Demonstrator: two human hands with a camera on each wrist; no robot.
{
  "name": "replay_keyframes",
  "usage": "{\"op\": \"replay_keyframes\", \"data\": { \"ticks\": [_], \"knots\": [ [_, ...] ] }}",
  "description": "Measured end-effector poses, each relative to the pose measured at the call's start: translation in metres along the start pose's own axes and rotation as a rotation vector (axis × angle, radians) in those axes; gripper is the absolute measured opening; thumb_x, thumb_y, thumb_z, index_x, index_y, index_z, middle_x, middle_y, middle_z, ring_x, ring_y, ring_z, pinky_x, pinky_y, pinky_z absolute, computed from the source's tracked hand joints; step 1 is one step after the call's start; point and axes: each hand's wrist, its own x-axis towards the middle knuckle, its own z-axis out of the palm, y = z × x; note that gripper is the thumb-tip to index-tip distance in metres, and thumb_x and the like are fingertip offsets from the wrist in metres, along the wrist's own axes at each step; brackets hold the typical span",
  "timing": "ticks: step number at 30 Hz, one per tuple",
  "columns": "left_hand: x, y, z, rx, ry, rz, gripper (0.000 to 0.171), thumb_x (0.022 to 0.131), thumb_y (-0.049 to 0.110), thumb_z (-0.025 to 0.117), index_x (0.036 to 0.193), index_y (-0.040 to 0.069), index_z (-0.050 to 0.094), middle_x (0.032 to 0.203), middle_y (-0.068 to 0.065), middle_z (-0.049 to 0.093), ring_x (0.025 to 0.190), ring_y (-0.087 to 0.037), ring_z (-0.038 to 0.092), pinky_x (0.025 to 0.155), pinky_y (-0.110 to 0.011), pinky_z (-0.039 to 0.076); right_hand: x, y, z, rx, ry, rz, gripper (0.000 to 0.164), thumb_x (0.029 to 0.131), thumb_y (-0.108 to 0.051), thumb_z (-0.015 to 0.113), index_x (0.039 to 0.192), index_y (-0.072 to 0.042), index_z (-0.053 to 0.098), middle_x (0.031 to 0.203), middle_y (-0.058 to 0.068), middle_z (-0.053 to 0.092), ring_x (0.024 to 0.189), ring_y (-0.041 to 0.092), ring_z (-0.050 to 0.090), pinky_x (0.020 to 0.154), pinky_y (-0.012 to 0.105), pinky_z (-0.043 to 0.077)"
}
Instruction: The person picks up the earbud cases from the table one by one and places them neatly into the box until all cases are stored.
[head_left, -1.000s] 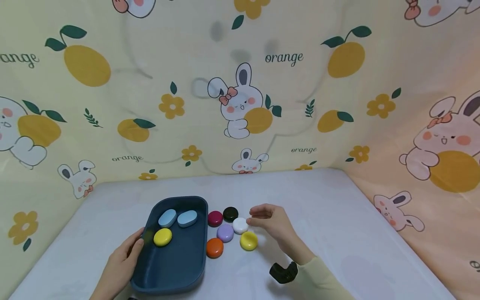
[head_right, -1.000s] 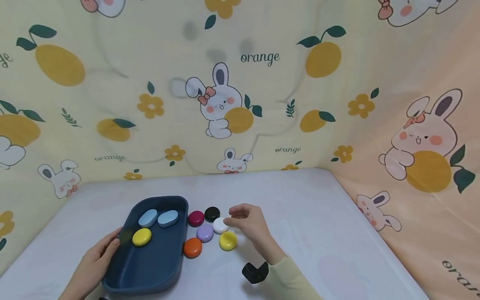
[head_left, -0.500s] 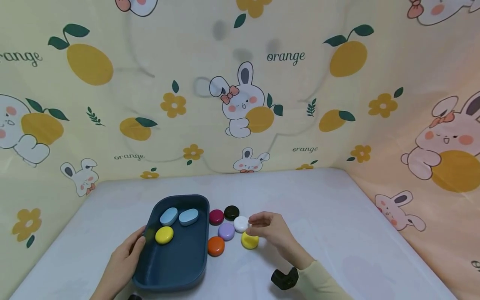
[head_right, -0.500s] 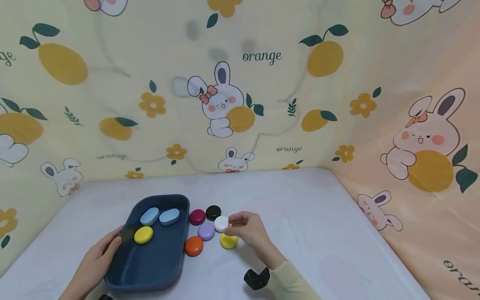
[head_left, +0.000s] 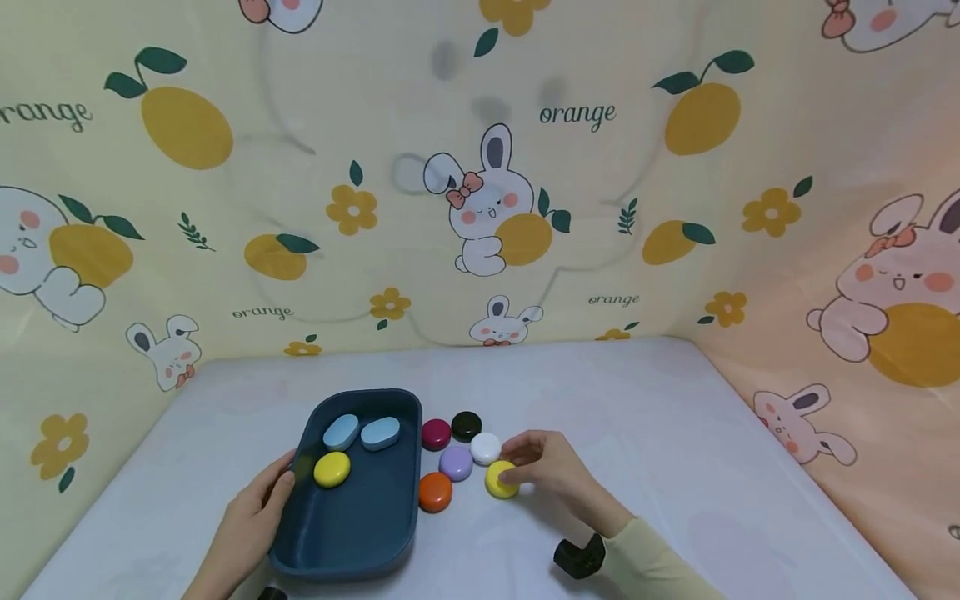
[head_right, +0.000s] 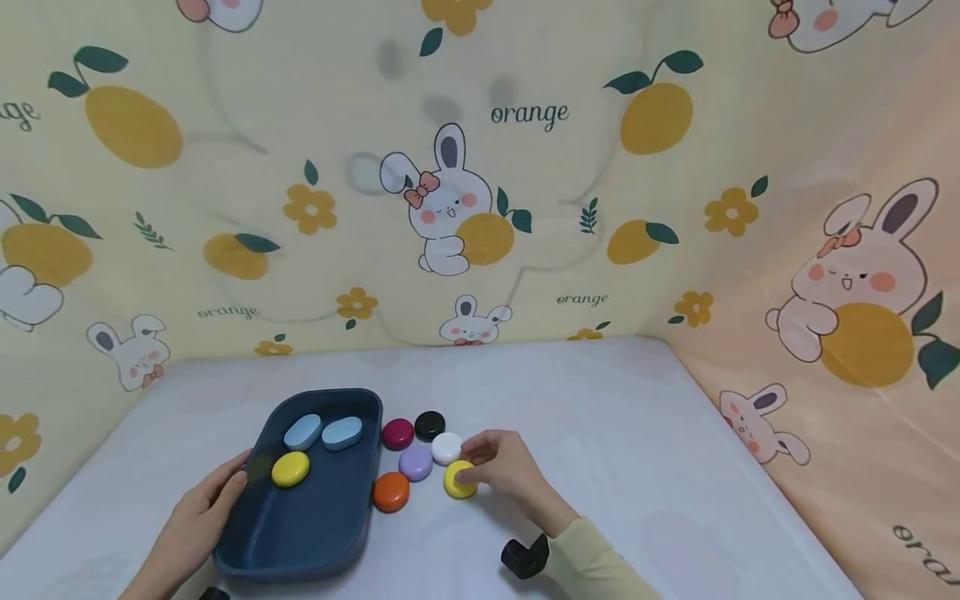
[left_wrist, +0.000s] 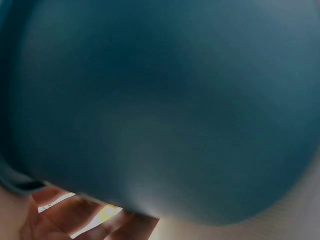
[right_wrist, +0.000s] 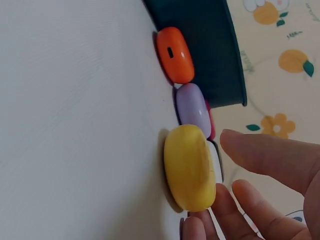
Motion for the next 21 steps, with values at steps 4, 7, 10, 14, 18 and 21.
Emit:
{"op": "replay_keyframes", "data": {
  "ticks": [4, 7, 10, 14, 18, 21],
  "knots": [
    [-0.0003, -0.0009, 0.0001, 0.002, 0.005, 0.004, 0.062, 0.108, 0.043, 0.031, 0.155, 0.003, 0.027, 0.155, -0.024, 0.029, 0.141, -0.043, 0.026, 0.108, -0.058, 0.031, 0.0000, 0.0021, -0.0004, -0.023, -0.027, -0.004, 0.039, 0.072, -0.008, 0.088, 0.106, -0.003, 0.070, 0.099, 0.002, 0.070, 0.092, 0.019, 0.063, 0.087, 0.039, 0.052],
    [-0.0004, -0.0008, 0.0001, 0.007, 0.010, 0.007, 0.063, 0.108, 0.044, 0.030, 0.155, 0.003, 0.027, 0.154, -0.024, 0.030, 0.140, -0.043, 0.027, 0.108, -0.057, 0.032, 0.0000, 0.0032, -0.0004, -0.039, -0.044, -0.012, 0.041, 0.070, -0.008, 0.089, 0.106, -0.004, 0.070, 0.099, 0.002, 0.069, 0.093, 0.020, 0.062, 0.088, 0.041, 0.050],
    [-0.0005, 0.0000, 0.0003, 0.008, 0.011, 0.008, 0.063, 0.108, 0.044, 0.030, 0.154, 0.002, 0.027, 0.154, -0.025, 0.029, 0.140, -0.043, 0.027, 0.108, -0.058, 0.031, 0.0002, 0.0040, -0.0008, -0.061, -0.065, -0.017, 0.041, 0.070, -0.008, 0.089, 0.106, -0.006, 0.071, 0.099, 0.001, 0.069, 0.093, 0.020, 0.061, 0.086, 0.039, 0.050],
    [-0.0010, 0.0007, 0.0001, 0.005, 0.005, 0.002, 0.063, 0.108, 0.044, 0.030, 0.154, 0.002, 0.027, 0.154, -0.024, 0.029, 0.141, -0.042, 0.026, 0.109, -0.057, 0.031, 0.0015, 0.0049, -0.0020, -0.109, -0.134, -0.032, 0.041, 0.070, -0.009, 0.090, 0.107, -0.010, 0.072, 0.103, -0.001, 0.069, 0.095, 0.021, 0.059, 0.087, 0.038, 0.050],
    [-0.0011, 0.0005, -0.0002, 0.005, -0.001, -0.002, 0.062, 0.108, 0.043, 0.031, 0.155, 0.002, 0.027, 0.155, -0.024, 0.029, 0.141, -0.042, 0.026, 0.109, -0.058, 0.030, 0.0035, 0.0050, -0.0044, -0.167, -0.207, -0.067, 0.044, 0.070, -0.009, 0.090, 0.110, -0.012, 0.072, 0.107, -0.002, 0.068, 0.098, 0.022, 0.058, 0.092, 0.042, 0.049],
    [-0.0007, 0.0007, 0.0001, 0.003, -0.002, -0.005, 0.062, 0.108, 0.043, 0.031, 0.155, 0.002, 0.026, 0.155, -0.025, 0.029, 0.141, -0.043, 0.026, 0.108, -0.058, 0.030, 0.0037, 0.0040, -0.0058, -0.196, -0.232, -0.089, 0.046, 0.069, -0.006, 0.091, 0.111, -0.012, 0.071, 0.108, -0.002, 0.068, 0.099, 0.022, 0.058, 0.094, 0.045, 0.049]
  ]
}}
